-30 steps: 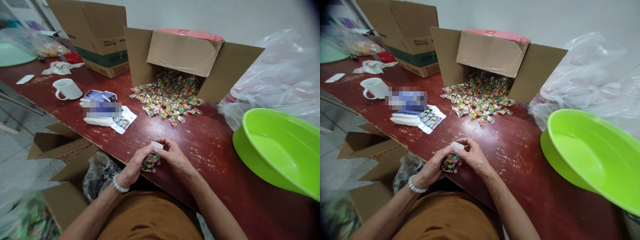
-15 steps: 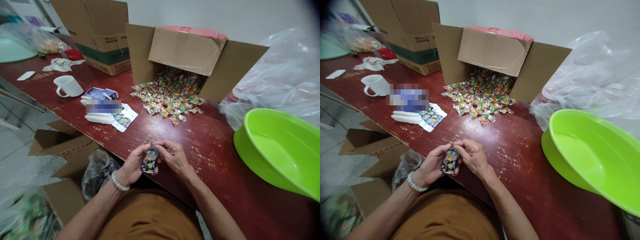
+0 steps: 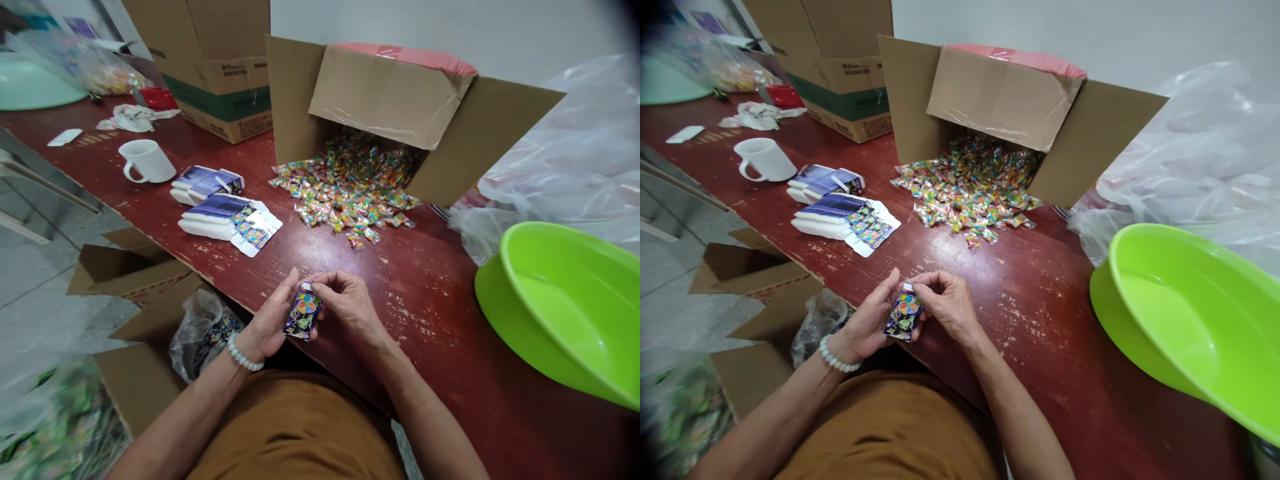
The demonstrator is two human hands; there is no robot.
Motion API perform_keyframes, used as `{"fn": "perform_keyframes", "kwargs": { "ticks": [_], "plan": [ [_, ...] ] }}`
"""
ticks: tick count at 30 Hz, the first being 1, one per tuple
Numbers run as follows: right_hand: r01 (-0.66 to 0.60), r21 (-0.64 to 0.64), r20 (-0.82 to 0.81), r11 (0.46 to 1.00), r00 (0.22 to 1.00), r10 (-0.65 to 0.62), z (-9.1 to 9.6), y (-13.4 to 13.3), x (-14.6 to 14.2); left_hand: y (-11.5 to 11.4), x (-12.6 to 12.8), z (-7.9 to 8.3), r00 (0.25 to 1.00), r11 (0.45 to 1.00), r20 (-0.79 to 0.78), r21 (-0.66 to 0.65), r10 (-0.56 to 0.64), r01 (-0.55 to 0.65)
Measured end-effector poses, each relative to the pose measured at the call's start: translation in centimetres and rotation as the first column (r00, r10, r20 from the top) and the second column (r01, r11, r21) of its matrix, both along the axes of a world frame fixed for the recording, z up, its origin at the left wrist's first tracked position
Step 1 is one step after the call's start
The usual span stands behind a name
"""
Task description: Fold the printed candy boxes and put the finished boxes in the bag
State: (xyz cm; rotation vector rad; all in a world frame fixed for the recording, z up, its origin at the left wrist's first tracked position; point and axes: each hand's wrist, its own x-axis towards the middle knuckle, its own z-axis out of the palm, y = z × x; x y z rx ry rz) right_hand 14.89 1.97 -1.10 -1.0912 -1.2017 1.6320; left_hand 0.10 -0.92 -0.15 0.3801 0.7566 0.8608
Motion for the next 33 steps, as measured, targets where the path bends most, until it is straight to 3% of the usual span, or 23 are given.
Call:
{"fn": "perform_keyframes", "kwargs": {
  "ticks": [3, 7, 9, 12, 15, 19, 22, 25, 28, 31, 33],
  "plan": [
    [0.005, 0.023, 0.046, 1.0, 0.999, -0.007, -0.2, 0.0, -0.1, 0.0, -0.3, -0.7, 1.0, 1.0, -0.022, 0.019, -0.018, 0.018],
    [-0.07, 0.21, 0.144, 0.975, 0.989, 0.04, -0.4, -0.5, 0.1, 0.0, -0.7, -0.9, 0.999, 1.0, -0.031, 0.021, 0.01, -0.009],
    [-0.122, 0.347, 0.234, 0.93, 0.971, 0.04, -0.4, -0.9, 0.1, 0.1, -0.8, -0.6, 0.999, 0.999, -0.024, -0.014, 0.032, -0.033],
    [-0.227, 0.536, 0.411, 0.813, 0.912, -0.017, -0.7, -1.6, -0.2, 0.3, -1.0, -0.1, 0.993, 0.989, -0.037, -0.091, 0.115, -0.118],
    [-0.336, 0.61, 0.534, 0.718, 0.844, -0.058, -1.3, -2.2, -1.2, 0.5, -1.5, 0.2, 0.979, 0.975, -0.045, -0.094, 0.197, -0.2],
    [-0.42, 0.677, 0.611, 0.605, 0.779, -0.142, -1.6, -2.4, -3.0, 0.5, -3.0, 0.5, 0.965, 0.966, -0.051, 0.009, 0.258, -0.258],
    [-0.458, 0.683, 0.641, 0.57, 0.75, -0.165, -1.1, -1.7, -4.7, 0.4, -4.3, 1.0, 0.933, 0.94, -0.124, 0.093, 0.337, -0.328],
    [-0.49, 0.671, 0.641, 0.557, 0.76, -0.105, -0.1, -0.7, -6.9, 0.3, -5.5, 1.3, 0.907, 0.925, -0.205, 0.183, 0.368, -0.333],
    [-0.501, 0.655, 0.614, 0.565, 0.789, -0.012, 0.2, -0.2, -9.3, 0.0, -7.0, 1.1, 0.827, 0.883, -0.344, 0.321, 0.445, -0.343],
    [-0.527, 0.613, 0.601, 0.588, 0.795, 0.086, -0.7, -0.2, -10.7, -1.1, -9.3, -0.2, 0.672, 0.833, -0.511, 0.45, 0.536, -0.322],
    [-0.535, 0.579, 0.597, 0.615, 0.792, 0.127, -1.8, -0.2, -10.2, -2.5, -11.7, -1.5, 0.531, 0.856, -0.677, 0.464, 0.51, -0.23]
  ]
}}
